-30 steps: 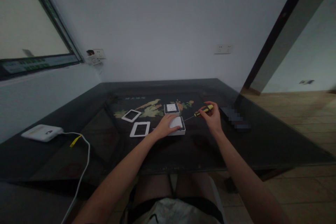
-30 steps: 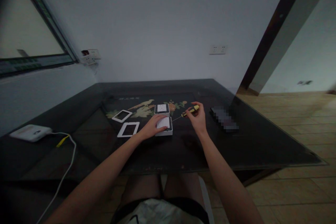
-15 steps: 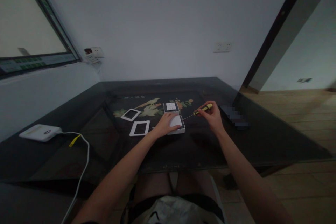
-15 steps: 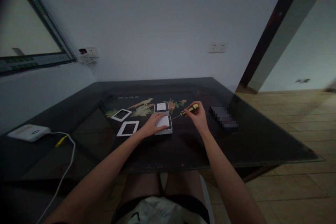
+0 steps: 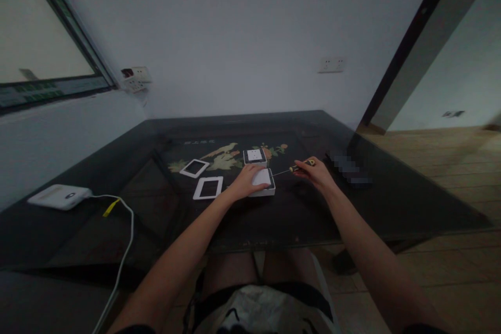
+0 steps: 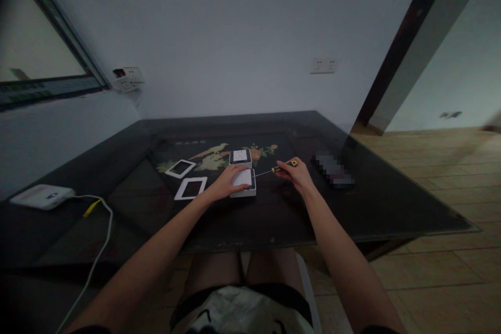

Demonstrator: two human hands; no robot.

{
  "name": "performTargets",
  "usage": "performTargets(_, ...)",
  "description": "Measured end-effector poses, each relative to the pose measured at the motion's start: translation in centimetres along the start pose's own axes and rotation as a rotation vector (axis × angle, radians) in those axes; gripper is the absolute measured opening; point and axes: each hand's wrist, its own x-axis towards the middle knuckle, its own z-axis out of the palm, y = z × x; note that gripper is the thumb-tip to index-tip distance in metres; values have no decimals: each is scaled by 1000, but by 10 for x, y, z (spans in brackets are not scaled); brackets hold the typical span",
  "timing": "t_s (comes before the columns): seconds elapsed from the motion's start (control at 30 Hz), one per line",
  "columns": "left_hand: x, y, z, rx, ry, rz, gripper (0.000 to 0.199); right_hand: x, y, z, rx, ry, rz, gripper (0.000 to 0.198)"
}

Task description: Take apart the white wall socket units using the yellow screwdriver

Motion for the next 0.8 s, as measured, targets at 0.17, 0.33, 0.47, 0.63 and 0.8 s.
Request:
performTargets(0.17,0,-1,-2,8,-10,9,53,-1,-6,-8,-411,38,29,49)
performTargets(0.33,1,-1,-2,20,-18,7,54,1,-16,-22,-1199,62,-116,63)
performTargets(0.47,1,-3,-2,24,-18,25,54,-3,-14,-23,-1398,-58,-2,67)
performTargets(0.63,1,-5,-1,42,-29,32,52,-15,-9,-22,-1470,-121,-210,54)
performTargets(0.8,1,-4,-2,68,-34,36,51,-15,-18,-28,-1434,-123,-607,44)
